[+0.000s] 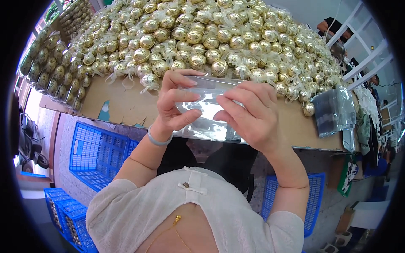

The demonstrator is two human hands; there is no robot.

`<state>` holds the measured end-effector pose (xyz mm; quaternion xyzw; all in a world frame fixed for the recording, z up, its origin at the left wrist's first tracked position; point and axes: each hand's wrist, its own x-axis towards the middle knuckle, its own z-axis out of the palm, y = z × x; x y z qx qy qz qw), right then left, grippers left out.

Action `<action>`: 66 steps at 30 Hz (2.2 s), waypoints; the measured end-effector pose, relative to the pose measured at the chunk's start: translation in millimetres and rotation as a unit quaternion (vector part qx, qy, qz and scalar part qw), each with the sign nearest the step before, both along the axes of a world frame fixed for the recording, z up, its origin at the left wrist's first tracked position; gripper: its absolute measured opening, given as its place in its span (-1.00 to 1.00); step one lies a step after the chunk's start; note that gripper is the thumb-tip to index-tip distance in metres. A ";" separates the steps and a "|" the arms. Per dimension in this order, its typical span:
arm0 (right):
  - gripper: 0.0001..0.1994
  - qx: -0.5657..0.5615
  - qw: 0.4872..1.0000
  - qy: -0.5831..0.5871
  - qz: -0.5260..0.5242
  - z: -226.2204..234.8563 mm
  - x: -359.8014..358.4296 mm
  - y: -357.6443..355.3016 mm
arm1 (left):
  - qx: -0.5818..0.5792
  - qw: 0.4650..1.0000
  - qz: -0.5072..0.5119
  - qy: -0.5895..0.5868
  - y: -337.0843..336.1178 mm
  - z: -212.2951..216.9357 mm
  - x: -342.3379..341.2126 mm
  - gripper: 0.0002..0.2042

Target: Manually counting and packing gold Christmas ornaments into clear plastic bags.

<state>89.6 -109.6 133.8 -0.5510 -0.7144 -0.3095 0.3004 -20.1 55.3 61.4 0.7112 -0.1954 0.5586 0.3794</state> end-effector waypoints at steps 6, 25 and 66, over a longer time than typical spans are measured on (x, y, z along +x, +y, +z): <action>-0.72 -0.069 0.994 0.074 0.030 -9.5 -3.2 1.2 | -0.001 1.000 -0.005 0.013 -2.9 2.1 -6.2 -0.78; -0.82 -0.223 0.968 0.086 -0.070 43.5 -27.4 -7.0 | -0.019 0.999 -0.016 -0.022 -24.4 4.9 -8.4 -0.76; -0.86 -0.184 0.882 0.434 -0.028 15.5 -32.4 -33.4 | 0.086 0.995 -0.042 -0.024 -39.3 1.1 -26.8 -0.79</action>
